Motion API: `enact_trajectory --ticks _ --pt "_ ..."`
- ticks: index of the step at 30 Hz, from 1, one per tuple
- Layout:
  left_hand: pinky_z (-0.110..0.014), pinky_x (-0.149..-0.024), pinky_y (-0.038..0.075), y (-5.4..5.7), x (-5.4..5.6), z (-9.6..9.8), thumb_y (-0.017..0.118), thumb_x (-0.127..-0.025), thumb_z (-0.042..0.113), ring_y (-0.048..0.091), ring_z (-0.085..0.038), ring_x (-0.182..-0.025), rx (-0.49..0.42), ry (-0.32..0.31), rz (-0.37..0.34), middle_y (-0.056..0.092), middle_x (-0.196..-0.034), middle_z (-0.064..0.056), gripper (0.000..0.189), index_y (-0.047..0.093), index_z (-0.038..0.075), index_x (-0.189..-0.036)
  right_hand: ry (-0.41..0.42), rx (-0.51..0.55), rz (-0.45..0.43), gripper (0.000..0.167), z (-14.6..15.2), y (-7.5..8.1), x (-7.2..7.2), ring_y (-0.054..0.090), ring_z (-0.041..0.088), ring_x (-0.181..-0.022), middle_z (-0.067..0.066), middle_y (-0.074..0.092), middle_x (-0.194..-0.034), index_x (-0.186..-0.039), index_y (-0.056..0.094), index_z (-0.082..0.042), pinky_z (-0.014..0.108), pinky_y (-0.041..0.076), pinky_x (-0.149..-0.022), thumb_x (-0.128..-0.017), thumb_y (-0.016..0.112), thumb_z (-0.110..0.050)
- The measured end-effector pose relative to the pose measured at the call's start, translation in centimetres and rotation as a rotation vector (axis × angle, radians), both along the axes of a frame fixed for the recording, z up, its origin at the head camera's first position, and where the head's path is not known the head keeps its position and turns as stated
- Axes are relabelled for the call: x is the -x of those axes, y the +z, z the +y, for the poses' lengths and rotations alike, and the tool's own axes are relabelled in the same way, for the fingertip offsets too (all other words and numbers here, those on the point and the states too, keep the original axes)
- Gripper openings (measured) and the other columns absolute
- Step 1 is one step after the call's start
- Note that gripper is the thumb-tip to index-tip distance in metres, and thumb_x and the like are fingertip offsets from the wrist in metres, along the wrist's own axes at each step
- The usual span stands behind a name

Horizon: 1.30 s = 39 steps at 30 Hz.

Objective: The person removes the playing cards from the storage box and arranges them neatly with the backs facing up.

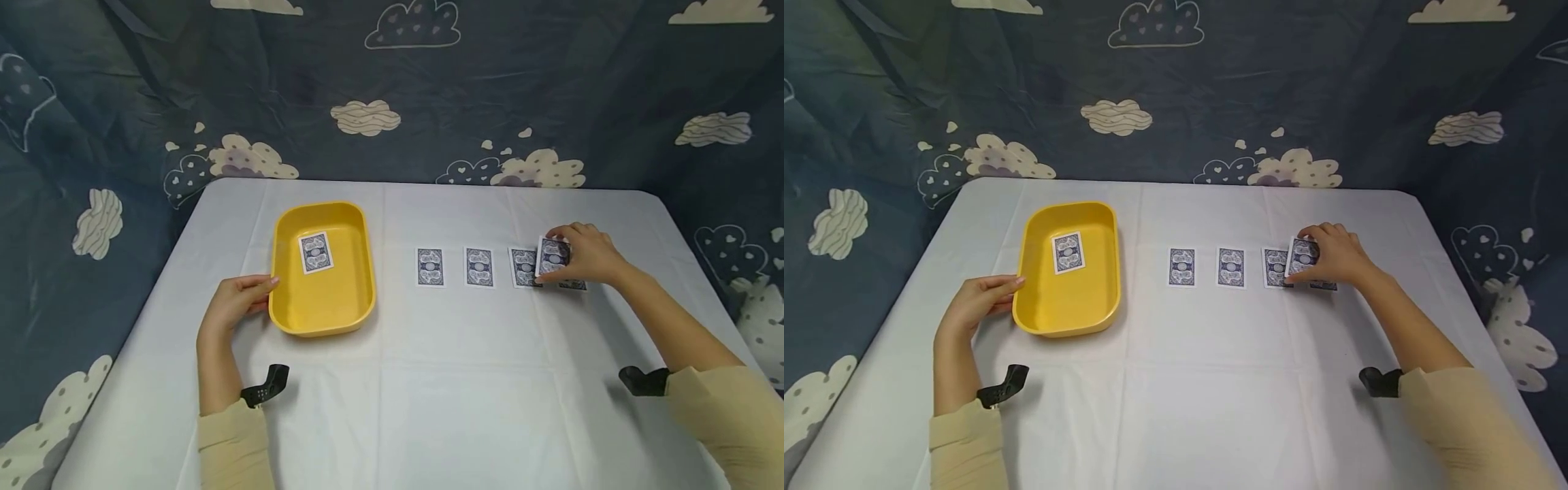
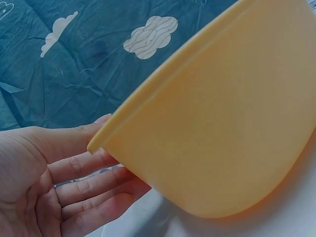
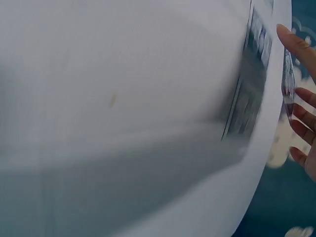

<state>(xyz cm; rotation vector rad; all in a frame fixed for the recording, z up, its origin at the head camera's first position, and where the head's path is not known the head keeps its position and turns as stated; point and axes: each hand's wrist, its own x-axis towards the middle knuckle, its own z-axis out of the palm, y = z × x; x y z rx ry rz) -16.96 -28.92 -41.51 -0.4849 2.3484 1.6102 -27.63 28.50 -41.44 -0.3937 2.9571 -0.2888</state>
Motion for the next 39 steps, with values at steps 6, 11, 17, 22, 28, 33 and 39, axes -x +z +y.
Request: enact_trajectory --ticks 6,11,17,22,28,33,39 --pt "-0.017 -0.067 0.054 -0.4 0.2 0.0 0.068 -0.083 0.037 0.063 -0.001 -0.072 -0.004 0.036 -0.019 0.066 -0.096 0.002 0.059 0.056 -0.005 -0.122 -0.038 0.056 -0.031 0.099 4.3 -0.6 -0.5 0.034 0.045 -0.112 0.027 0.045 -0.121 -0.125 0.046 0.0 0.065 0.027 -0.092 -0.051 0.085 -0.053" --pt "-0.018 -0.07 0.054 -0.3 0.1 -0.1 0.066 -0.082 0.042 0.062 0.001 -0.074 0.018 0.015 -0.036 0.065 -0.103 -0.003 0.065 0.053 -0.005 -0.125 -0.051 0.082 -0.073 0.1 7.0 -0.4 -0.8 0.03 0.048 -0.115 0.028 0.041 -0.126 -0.127 0.043 0.001 0.069 0.029 -0.091 -0.052 0.086 -0.049" --pt "-0.016 -0.069 0.053 -1.0 0.4 -0.4 0.07 -0.077 0.047 0.063 -0.001 -0.074 -0.002 0.032 -0.071 0.065 -0.091 0.01 0.07 0.054 -0.001 -0.126 -0.061 0.076 -0.119 0.099 9.6 -0.1 -1.0 0.026 0.049 -0.116 0.028 0.04 -0.126 -0.128 0.041 0.001 0.07 0.027 -0.091 -0.053 0.087 -0.044" --pt "-0.018 -0.069 0.054 -2.6 0.7 -1.1 0.071 -0.074 0.051 0.064 -0.001 -0.075 -0.028 0.024 -0.054 0.064 -0.087 0.015 0.074 0.055 -0.001 -0.125 -0.059 0.056 -0.159 0.098 10.9 -0.1 -1.0 0.026 0.049 -0.115 0.029 0.038 -0.127 -0.129 0.04 0.0 0.07 0.027 -0.091 -0.054 0.087 -0.043" --pt "-0.02 -0.068 0.054 -4.5 1.0 -2.0 0.072 -0.072 0.053 0.065 -0.001 -0.074 -0.04 0.038 -0.027 0.065 -0.082 0.018 0.079 0.053 -0.002 -0.126 -0.044 0.028 -0.198 0.101 11.1 -0.7 -0.6 0.027 0.049 -0.115 0.031 0.037 -0.129 -0.13 0.041 -0.001 0.069 0.029 -0.091 -0.052 0.087 -0.046" --pt "-0.021 -0.069 0.055 -4.7 1.1 -2.2 0.073 -0.07 0.053 0.066 -0.003 -0.076 -0.09 0.02 -0.017 0.067 -0.082 0.017 0.084 0.051 -0.004 -0.127 -0.029 0.012 -0.206 0.102 11.3 -1.1 -0.2 0.03 0.049 -0.113 0.032 0.036 -0.129 -0.129 0.041 -0.001 0.069 0.031 -0.09 -0.05 0.087 -0.047" --pt "-0.021 -0.068 0.055 -4.7 1.1 -2.2 0.072 -0.072 0.052 0.066 -0.004 -0.075 -0.059 0.041 -0.027 0.067 -0.083 0.015 0.079 0.053 -0.003 -0.126 -0.042 -0.003 -0.216 0.105 11.3 -1.5 -0.1 0.023 0.051 -0.117 0.031 0.034 -0.13 -0.13 0.041 -0.002 0.07 0.027 -0.092 -0.048 0.086 -0.051"
